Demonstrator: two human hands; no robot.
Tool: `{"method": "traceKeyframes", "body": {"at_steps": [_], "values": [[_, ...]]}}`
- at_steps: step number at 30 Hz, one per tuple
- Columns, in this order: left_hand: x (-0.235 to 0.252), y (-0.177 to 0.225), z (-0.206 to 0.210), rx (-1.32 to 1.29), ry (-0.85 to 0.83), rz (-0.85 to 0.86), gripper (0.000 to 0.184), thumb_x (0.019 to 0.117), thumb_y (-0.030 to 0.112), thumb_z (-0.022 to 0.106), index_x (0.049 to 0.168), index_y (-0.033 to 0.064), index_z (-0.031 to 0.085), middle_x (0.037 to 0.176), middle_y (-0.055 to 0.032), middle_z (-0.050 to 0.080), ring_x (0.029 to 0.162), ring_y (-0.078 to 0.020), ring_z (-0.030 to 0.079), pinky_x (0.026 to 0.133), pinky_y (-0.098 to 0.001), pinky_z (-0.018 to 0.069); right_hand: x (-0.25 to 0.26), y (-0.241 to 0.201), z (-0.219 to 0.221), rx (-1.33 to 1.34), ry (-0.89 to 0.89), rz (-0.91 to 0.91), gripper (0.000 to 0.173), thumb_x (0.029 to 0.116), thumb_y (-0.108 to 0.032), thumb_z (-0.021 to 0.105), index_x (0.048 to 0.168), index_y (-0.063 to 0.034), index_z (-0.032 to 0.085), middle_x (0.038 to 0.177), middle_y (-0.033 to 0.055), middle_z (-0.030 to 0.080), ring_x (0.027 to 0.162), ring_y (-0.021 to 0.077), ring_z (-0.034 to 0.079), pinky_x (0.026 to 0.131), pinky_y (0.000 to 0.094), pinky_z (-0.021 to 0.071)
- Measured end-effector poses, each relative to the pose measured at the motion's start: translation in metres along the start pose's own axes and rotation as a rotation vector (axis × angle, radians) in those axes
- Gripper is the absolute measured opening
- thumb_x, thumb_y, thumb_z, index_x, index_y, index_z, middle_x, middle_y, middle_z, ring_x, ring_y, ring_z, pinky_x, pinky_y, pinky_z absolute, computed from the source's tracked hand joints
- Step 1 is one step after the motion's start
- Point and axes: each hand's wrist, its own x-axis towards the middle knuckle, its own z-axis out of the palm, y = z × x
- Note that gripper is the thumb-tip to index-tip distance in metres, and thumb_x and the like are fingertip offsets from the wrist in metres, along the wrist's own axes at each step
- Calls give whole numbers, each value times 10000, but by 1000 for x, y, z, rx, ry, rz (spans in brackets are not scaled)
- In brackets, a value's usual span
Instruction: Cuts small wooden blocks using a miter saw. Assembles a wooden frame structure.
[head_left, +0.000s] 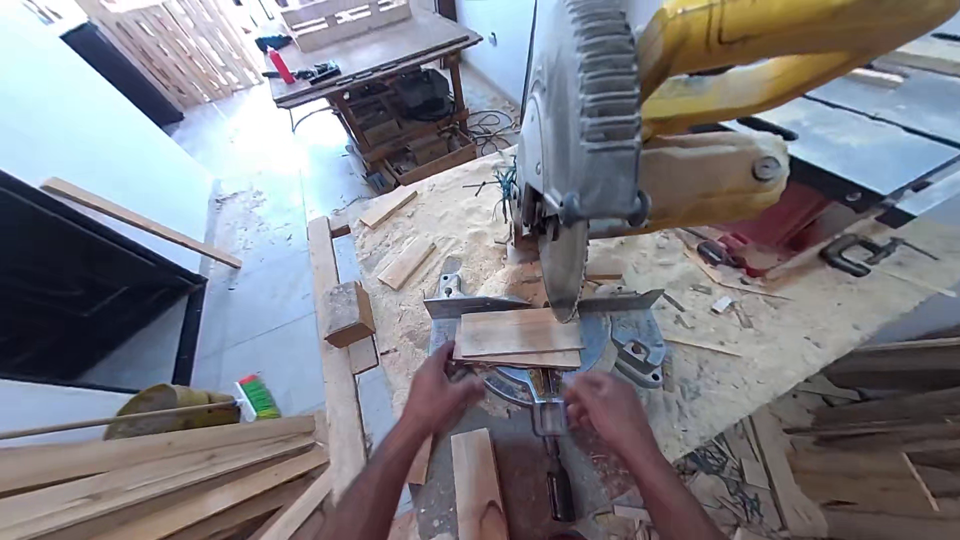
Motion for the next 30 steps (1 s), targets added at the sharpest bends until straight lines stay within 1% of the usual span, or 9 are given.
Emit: {"method": "traceKeyframes", "body": {"at_steps": [2, 4, 6, 10, 14, 18, 22, 26, 30], "values": [[-12, -2, 25, 53, 57, -35, 1017, 774, 415, 871, 1600, 133, 348, 1342, -178, 624, 1228, -327, 612, 1061, -536, 500, 18, 13, -9, -171, 211, -153, 690, 881, -436, 786, 1400, -38, 566, 1199, 175, 666, 1055, 339, 660, 921, 581, 540], [-11, 3, 37, 94, 140, -70, 938, 812, 360, 853, 1588, 131, 380, 1300, -183, 647, 1214, -335, 621, 1059, -534, 500, 42, 19, -1, -264, 211, -241, 1006, 773, -498, 861, 1540, -35, 405, 1353, 216, 597, 1195, 377, 613, 997, 595, 516], [-4, 8, 42, 127, 180, -83, 817, 869, 342, 812, 1559, 123, 433, 1261, -169, 665, 1171, -313, 650, 1041, -513, 520, 56, 12, 14, -367, 204, -273, 1092, 710, -507, 895, 1555, -41, 383, 1381, 213, 575, 1265, 384, 574, 1044, 580, 495], [9, 8, 45, 166, 253, -27, 551, 931, 318, 753, 1427, 138, 597, 1176, -114, 724, 1095, -269, 693, 1001, -504, 543, 69, 6, 23, -424, 271, -286, 972, 757, -425, 907, 1519, -44, 440, 1362, 223, 596, 1262, 401, 582, 1043, 601, 490], [23, 4, 49, 168, 319, 60, 427, 926, 306, 766, 1331, 192, 694, 1097, -64, 756, 1038, -231, 711, 961, -488, 561, 77, 5, 18, -385, 341, -294, 878, 768, -398, 911, 1467, -65, 497, 1216, 223, 672, 1110, 409, 665, 933, 644, 533], [23, 3, 44, 94, 268, 18, 405, 956, 317, 736, 1344, 213, 690, 1167, -72, 743, 1100, -246, 699, 998, -530, 542, 77, 9, 21, -402, 329, -327, 885, 803, -452, 872, 1476, -28, 484, 1233, 239, 659, 1152, 417, 640, 989, 625, 510], [25, -8, 53, 63, 307, 74, 457, 950, 314, 746, 1387, 219, 657, 1148, -93, 745, 1073, -271, 705, 972, -567, 543, 82, 14, 7, -392, 237, -331, 976, 847, -561, 790, 1591, -85, 373, 1326, 210, 637, 1233, 375, 615, 1042, 589, 491], [30, -15, 59, 8, 400, 127, 453, 926, 283, 768, 1362, 198, 684, 1097, -80, 752, 1053, -238, 704, 976, -512, 547, 87, 16, 1, -290, 171, -362, 1013, 792, -534, 834, 1600, -142, 365, 1295, 182, 662, 1174, 336, 653, 995, 599, 519], [31, -21, 62, -75, 403, 156, 499, 905, 311, 788, 1383, 228, 669, 1083, -59, 745, 1018, -198, 697, 951, -467, 557, 90, 21, 2, -284, 209, -392, 912, 865, -558, 765, 1585, -130, 405, 1241, 178, 697, 1115, 322, 686, 968, 599, 534]]}}
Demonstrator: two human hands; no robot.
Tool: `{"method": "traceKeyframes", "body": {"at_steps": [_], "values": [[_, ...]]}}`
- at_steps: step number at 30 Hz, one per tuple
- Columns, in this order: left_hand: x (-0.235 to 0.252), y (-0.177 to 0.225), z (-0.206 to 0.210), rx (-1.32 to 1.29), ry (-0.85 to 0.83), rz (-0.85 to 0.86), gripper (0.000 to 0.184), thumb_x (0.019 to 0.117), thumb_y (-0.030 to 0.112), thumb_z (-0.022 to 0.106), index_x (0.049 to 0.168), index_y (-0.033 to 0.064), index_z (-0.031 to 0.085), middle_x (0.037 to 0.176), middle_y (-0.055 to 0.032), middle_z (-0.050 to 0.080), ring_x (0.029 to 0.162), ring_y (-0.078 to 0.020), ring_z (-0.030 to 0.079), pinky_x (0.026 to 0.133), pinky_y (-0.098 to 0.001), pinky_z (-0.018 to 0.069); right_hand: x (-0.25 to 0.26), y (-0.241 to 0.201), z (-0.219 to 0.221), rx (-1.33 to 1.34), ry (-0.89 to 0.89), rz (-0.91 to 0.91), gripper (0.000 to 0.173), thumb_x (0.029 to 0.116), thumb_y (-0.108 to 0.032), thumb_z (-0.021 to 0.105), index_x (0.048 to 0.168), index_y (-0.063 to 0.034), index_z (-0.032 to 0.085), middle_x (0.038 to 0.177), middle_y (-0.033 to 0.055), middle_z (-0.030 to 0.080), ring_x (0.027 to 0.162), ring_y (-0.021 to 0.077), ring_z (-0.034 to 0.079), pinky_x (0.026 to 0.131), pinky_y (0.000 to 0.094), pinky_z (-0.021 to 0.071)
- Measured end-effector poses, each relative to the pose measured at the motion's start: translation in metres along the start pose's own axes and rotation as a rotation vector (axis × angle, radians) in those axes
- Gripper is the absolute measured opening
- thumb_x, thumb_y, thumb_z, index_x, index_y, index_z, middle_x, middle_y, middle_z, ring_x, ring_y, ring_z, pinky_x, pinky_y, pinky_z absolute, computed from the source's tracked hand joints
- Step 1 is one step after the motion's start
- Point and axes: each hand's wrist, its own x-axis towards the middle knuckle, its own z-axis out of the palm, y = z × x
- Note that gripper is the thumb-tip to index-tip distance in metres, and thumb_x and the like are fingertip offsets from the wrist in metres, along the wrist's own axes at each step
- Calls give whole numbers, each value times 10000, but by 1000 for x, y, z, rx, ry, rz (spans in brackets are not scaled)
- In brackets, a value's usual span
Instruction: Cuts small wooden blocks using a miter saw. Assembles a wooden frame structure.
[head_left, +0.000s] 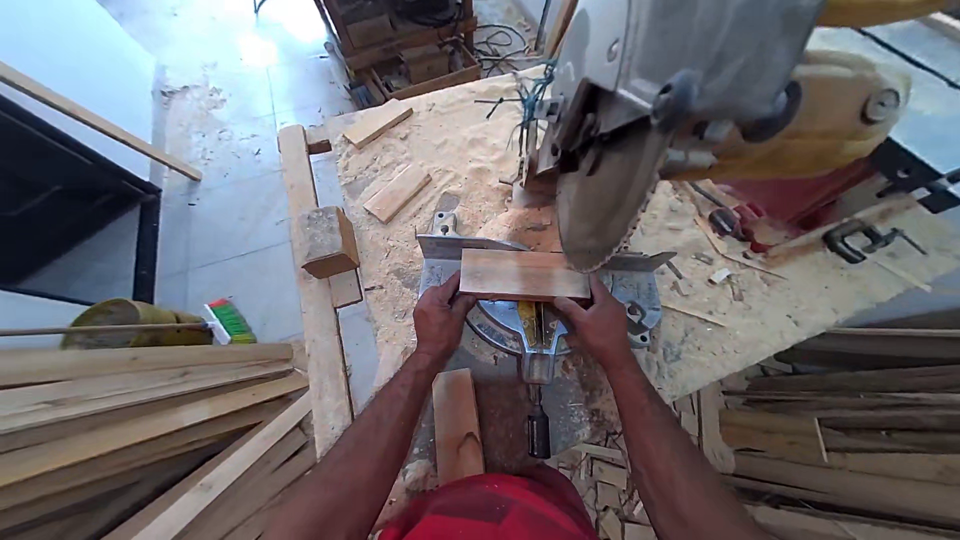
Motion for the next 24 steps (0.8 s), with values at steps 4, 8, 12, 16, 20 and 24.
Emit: {"method": "traceKeyframes", "body": {"at_steps": [4, 8, 12, 16, 20, 24], "values": [[0, -2, -3, -45, -48, -7, 528, 940, 392, 737, 1434, 241, 626, 1095, -58, 733, 1032, -193, 686, 963, -451, 552, -2, 0, 3, -30, 22, -10, 927, 871, -584, 744, 1592, -118, 395, 1265, 191, 689, 1157, 339, 671, 997, 605, 514], [-2, 2, -1, -58, -35, -36, 484, 959, 403, 711, 1411, 243, 649, 1111, -57, 733, 1066, -197, 676, 985, -457, 534, -3, 2, 2, -35, 14, -16, 957, 871, -610, 727, 1606, -115, 365, 1312, 194, 668, 1213, 345, 646, 1032, 603, 494], [-2, 17, -11, -287, -117, -172, 463, 951, 270, 744, 1400, 207, 648, 1187, -14, 741, 1058, -119, 712, 977, -400, 591, -1, 5, 0, 126, -5, -2, 929, 846, -536, 775, 1593, -152, 377, 1351, 136, 656, 1215, 270, 653, 1025, 557, 526], [5, 19, -21, -497, -220, -218, 504, 986, 235, 696, 1462, 124, 569, 1265, -50, 722, 1071, -135, 718, 962, -389, 596, -1, 4, -11, 483, -14, 76, 749, 925, -386, 747, 1524, -61, 437, 1414, 124, 618, 1247, 202, 638, 1047, 431, 547], [9, 12, -20, -508, -223, -193, 472, 1021, 243, 643, 1468, 118, 561, 1323, -47, 697, 1162, -129, 686, 1025, -384, 564, -2, 5, -4, 485, 44, 81, 457, 1023, -298, 632, 1431, -93, 600, 1327, 74, 689, 1197, 155, 668, 1050, 409, 547], [13, 12, -23, -517, -257, -196, 438, 1034, 227, 618, 1457, 123, 574, 1315, -39, 702, 1155, -127, 688, 1021, -383, 562, -1, 8, -6, 422, -3, 67, 460, 1044, -315, 582, 1458, -115, 568, 1367, 75, 662, 1233, 166, 643, 1067, 437, 525]]}}
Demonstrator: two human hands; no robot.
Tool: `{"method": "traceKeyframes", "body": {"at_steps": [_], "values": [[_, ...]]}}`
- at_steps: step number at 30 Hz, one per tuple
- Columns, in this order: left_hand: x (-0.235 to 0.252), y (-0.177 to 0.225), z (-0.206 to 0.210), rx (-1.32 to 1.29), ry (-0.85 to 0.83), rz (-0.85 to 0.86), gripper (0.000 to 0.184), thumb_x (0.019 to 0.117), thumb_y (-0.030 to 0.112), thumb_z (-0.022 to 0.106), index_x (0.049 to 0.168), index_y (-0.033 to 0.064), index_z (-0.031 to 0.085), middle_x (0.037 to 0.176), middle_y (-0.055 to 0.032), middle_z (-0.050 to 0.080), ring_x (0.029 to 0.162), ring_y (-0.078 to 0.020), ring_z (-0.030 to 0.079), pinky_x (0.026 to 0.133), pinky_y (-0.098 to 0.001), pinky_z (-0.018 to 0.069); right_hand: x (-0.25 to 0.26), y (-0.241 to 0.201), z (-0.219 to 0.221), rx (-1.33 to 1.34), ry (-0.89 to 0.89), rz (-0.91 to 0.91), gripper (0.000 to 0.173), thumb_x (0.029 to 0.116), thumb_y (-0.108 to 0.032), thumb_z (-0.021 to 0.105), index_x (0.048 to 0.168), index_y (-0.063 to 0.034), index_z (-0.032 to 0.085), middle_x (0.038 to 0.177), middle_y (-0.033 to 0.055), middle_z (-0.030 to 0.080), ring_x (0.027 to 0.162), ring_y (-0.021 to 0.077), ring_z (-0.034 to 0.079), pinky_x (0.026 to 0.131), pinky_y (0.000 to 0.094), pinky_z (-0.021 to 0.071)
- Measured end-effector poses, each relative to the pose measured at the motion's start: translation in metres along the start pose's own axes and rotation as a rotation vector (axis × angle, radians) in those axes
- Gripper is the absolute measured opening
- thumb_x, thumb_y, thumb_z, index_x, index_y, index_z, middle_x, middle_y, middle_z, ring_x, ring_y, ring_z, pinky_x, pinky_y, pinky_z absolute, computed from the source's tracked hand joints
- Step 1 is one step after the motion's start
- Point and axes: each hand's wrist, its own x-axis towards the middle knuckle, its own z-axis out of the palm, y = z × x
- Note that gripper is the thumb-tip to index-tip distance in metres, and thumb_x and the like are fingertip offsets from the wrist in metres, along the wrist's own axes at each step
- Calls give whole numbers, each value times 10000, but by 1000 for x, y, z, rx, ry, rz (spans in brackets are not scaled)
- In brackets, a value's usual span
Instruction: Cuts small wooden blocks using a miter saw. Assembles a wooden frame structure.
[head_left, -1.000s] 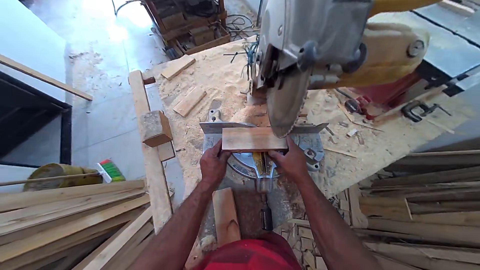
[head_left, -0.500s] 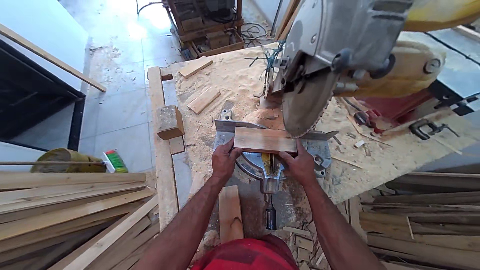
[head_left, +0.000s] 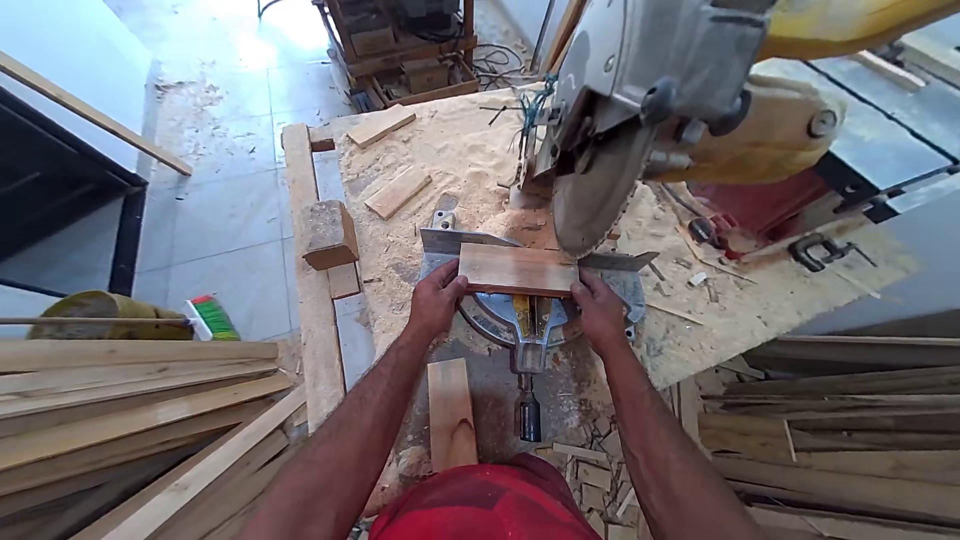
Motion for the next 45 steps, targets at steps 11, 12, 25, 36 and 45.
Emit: {"method": "traceKeyframes", "body": {"at_steps": [11, 12, 25, 36, 45], "values": [[2, -1, 4, 68, 31, 29, 394, 1060, 234, 564, 1438, 131, 596, 1308, -46, 699, 1174, -134, 674, 1040, -397, 544, -7, -6, 1, -257, -31, -86, 511, 1116, -366, 392, 1553, -114, 476, 1498, 103, 577, 1403, 208, 529, 1190, 481, 391], [2, 1, 4, 20, 35, 21, 389, 1054, 203, 575, 1430, 107, 595, 1287, -61, 707, 1151, -140, 685, 1016, -386, 559, -6, -4, 1, -218, -40, -79, 509, 1115, -363, 394, 1556, -121, 471, 1509, 95, 567, 1410, 197, 518, 1196, 473, 387], [0, 5, 7, 242, 69, 51, 356, 1054, 242, 557, 1387, 152, 648, 1254, -35, 724, 1149, -135, 686, 1041, -432, 539, -5, -5, 1, -288, -48, -77, 546, 1117, -407, 366, 1578, -123, 433, 1527, 115, 545, 1434, 247, 492, 1202, 514, 361], [-136, -11, -35, 707, -164, -382, 385, 1024, 409, 587, 1207, 88, 692, 1041, -150, 729, 979, -325, 712, 903, -613, 562, -175, -35, 87, -647, -758, 198, 480, 971, -506, 633, 1089, -45, 700, 958, 153, 710, 904, 325, 703, 815, 581, 572], [-165, -28, -22, -85, 89, -357, 762, 1006, 172, 658, 1623, 204, 212, 1097, -198, 700, 797, -320, 741, 699, -496, 654, -161, -47, 77, -435, -812, 96, 318, 1001, -330, 636, 1227, -105, 621, 998, 100, 687, 914, 244, 689, 829, 496, 578]]}}
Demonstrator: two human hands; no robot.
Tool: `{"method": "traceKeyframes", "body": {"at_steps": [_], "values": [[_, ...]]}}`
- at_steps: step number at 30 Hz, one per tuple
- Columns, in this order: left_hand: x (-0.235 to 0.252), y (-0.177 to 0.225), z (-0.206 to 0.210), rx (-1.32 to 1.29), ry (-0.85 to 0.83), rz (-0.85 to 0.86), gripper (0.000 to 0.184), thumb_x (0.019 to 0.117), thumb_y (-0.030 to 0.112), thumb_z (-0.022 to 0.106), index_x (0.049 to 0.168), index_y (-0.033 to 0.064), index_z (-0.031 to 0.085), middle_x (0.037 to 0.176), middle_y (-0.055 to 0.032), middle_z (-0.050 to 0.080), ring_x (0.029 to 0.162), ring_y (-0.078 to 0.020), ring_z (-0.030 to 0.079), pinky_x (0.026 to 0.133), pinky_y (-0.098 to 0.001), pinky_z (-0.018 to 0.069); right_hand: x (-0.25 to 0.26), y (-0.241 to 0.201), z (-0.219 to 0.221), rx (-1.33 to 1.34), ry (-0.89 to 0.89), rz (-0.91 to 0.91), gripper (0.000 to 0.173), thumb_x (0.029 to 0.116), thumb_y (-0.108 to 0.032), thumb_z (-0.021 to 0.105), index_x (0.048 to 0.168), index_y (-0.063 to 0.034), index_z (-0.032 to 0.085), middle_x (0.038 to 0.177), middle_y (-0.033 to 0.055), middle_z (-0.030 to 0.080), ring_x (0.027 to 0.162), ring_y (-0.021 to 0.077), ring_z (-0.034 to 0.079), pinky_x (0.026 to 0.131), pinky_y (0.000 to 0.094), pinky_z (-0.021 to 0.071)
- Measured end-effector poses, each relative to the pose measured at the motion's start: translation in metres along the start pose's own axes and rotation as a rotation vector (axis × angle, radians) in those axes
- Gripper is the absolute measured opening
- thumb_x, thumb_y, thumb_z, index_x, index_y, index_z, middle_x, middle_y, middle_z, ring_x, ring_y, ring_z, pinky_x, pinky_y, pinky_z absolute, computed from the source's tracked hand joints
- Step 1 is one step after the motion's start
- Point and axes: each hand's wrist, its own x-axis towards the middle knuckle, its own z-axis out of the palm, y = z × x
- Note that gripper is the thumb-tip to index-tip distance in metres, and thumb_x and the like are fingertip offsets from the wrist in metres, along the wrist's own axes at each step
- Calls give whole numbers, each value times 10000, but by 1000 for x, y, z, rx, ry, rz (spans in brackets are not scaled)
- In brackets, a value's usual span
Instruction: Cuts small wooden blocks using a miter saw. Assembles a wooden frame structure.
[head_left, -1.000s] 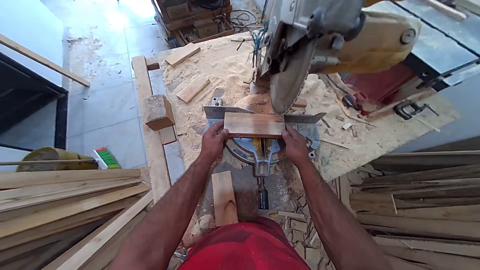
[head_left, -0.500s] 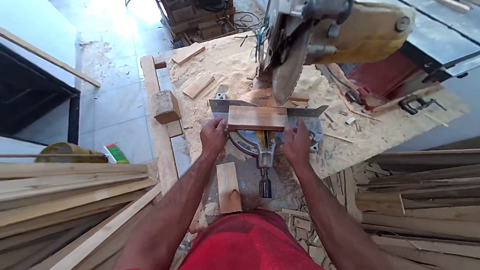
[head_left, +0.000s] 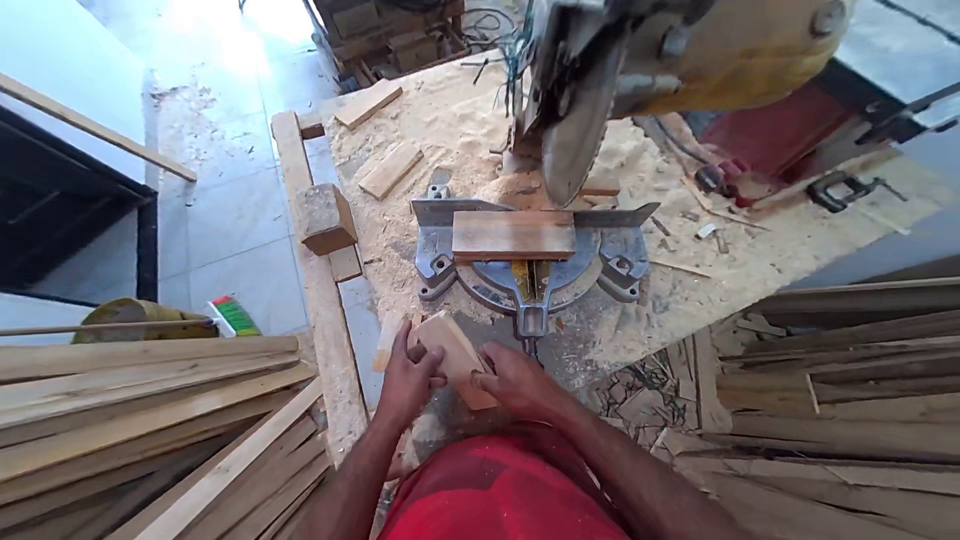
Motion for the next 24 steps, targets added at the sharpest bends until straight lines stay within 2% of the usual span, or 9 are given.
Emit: {"method": "traceKeyframes", "body": {"at_steps": [4, 6, 11, 13, 14, 16, 18, 21, 24], "values": [[16, 46, 11, -216, -32, 159, 484, 1012, 26, 587, 1475, 114, 475, 1009, -166, 718, 782, -277, 734, 682, -449, 646, -6, -6, -58, 52, 172, -181, 333, 1030, -293, 611, 1339, -185, 669, 1119, 45, 724, 976, 181, 709, 888, 479, 600], [33, 70, 24, -296, 6, 156, 364, 1014, 35, 603, 1372, 70, 549, 968, -143, 702, 766, -244, 715, 678, -421, 637, 2, -5, -85, 155, 369, -185, 377, 1013, -295, 632, 1360, -149, 666, 1042, 73, 726, 908, 202, 702, 842, 491, 597], [77, 120, 58, -252, 68, 178, 259, 1010, 80, 623, 1263, 29, 599, 888, -139, 717, 692, -220, 725, 602, -357, 632, 48, -16, -160, 184, 770, -55, 260, 914, -322, 766, 988, -74, 736, 875, 101, 701, 812, 259, 675, 751, 541, 555], [96, 123, 64, -39, 186, 219, 184, 973, 176, 700, 1101, 44, 695, 847, -93, 704, 657, -181, 660, 582, -352, 566, 72, -17, -175, 175, 895, -83, 267, 871, -302, 810, 965, -69, 719, 864, 112, 699, 812, 273, 676, 741, 542, 549], [103, 121, 66, 61, 254, 253, 203, 951, 219, 728, 1073, 57, 712, 871, -86, 706, 709, -189, 654, 648, -393, 557, 80, -18, -175, 172, 958, -105, 319, 868, -292, 811, 1048, -52, 700, 950, 142, 704, 899, 297, 686, 802, 550, 557], [112, 117, 66, 190, 305, 296, 401, 945, 296, 733, 1250, 48, 657, 1134, -135, 695, 1003, -258, 677, 895, -507, 556, 84, -19, -168, 151, 1048, -130, 487, 890, -295, 779, 1279, -37, 639, 1269, 196, 638, 1197, 327, 620, 1012, 529, 524], [116, 110, 67, 234, 250, 335, 553, 977, 348, 683, 1415, 38, 549, 1372, -166, 618, 1240, -277, 624, 1065, -518, 501, 75, -10, -150, 83, 1092, -102, 581, 931, -375, 714, 1398, -60, 576, 1469, 195, 523, 1390, 326, 488, 1142, 512, 438], [121, 99, 74, 226, 180, 384, 557, 1036, 347, 588, 1504, 62, 490, 1437, -141, 600, 1315, -222, 593, 1133, -471, 468, 69, 9, -125, -29, 1066, -27, 674, 917, -449, 730, 1438, -63, 543, 1411, 192, 577, 1329, 352, 545, 1098, 568, 459], [119, 95, 82, 287, 181, 392, 520, 1095, 356, 451, 1540, 87, 461, 1463, -125, 590, 1347, -230, 571, 1156, -491, 431, 74, 23, -111, -113, 1025, -30, 641, 939, -442, 714, 1439, -69, 566, 1507, 145, 542, 1439, 317, 466, 1199, 543, 356]]}}
